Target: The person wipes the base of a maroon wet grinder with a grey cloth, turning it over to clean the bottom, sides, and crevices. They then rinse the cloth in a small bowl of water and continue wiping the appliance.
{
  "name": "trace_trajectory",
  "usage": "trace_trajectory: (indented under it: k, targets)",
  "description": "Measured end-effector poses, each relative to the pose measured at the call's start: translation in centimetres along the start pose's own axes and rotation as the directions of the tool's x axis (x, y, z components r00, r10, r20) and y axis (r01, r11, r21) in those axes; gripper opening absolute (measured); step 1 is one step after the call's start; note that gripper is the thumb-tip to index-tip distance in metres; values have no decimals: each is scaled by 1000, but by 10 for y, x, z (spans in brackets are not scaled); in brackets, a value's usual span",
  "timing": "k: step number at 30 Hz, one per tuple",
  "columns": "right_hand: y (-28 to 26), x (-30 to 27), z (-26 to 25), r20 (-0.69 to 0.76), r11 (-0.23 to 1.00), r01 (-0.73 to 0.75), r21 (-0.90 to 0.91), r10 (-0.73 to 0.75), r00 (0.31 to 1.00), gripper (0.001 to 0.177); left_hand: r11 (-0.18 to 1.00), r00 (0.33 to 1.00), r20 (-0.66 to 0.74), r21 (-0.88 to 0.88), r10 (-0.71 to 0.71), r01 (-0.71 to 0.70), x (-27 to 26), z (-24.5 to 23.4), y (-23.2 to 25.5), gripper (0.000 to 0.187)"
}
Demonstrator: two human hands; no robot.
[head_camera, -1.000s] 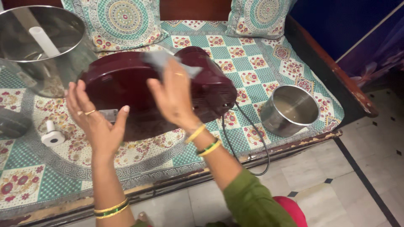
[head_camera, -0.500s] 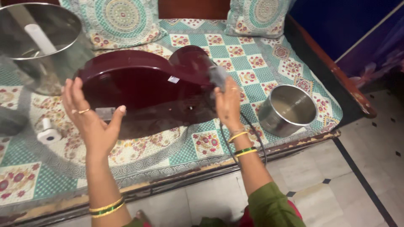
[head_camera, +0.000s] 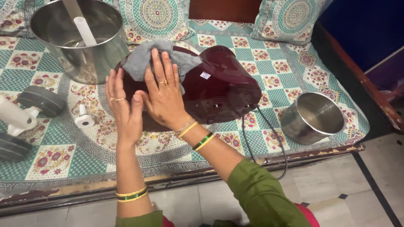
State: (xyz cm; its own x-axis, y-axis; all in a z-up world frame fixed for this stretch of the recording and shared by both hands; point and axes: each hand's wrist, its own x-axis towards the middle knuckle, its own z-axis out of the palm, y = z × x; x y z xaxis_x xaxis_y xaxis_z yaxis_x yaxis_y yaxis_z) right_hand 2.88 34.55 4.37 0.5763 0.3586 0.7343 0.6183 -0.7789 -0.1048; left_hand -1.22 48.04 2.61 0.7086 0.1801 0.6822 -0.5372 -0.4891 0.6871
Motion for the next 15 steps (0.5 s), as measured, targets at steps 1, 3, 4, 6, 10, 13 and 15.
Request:
trace_trajectory:
  k: [1, 3, 4, 6, 10, 13, 15]
  targets:
    - [3, -2, 1, 29, 1000, -6, -12, 6, 1000, 64, 1000, 1000, 2, 0, 2, -2, 0, 0, -1, 66]
    - [20, -14, 4, 87, 999, -13, -39, 17, 996, 63, 1000, 1000, 4, -1, 7, -7, 1, 0, -1, 66]
    - [29, -25, 7, 131, 996, -55, -75, 64, 989, 66, 1000, 1000, 1, 5, 6, -6, 2, 0, -1, 66]
    - [42, -68, 12, 219, 979, -138, -149, 169, 961, 74, 1000, 1000, 2, 17, 0, 0, 0, 0, 0, 67]
    - [61, -153, 2, 187, 979, -149, -142, 175, 967, 87, 999, 1000, -7, 33, 7, -6, 2, 0, 2, 67]
    - [82, -155, -12, 183, 971, -146, -192, 181, 966, 74, 1000, 1000, -30, 25, 8, -7, 0, 5, 4, 68]
    - [89, -120, -16, 48, 978, -117, -171, 127, 991, 67, 1000, 999, -53, 17, 10, -9, 1, 7, 5, 69]
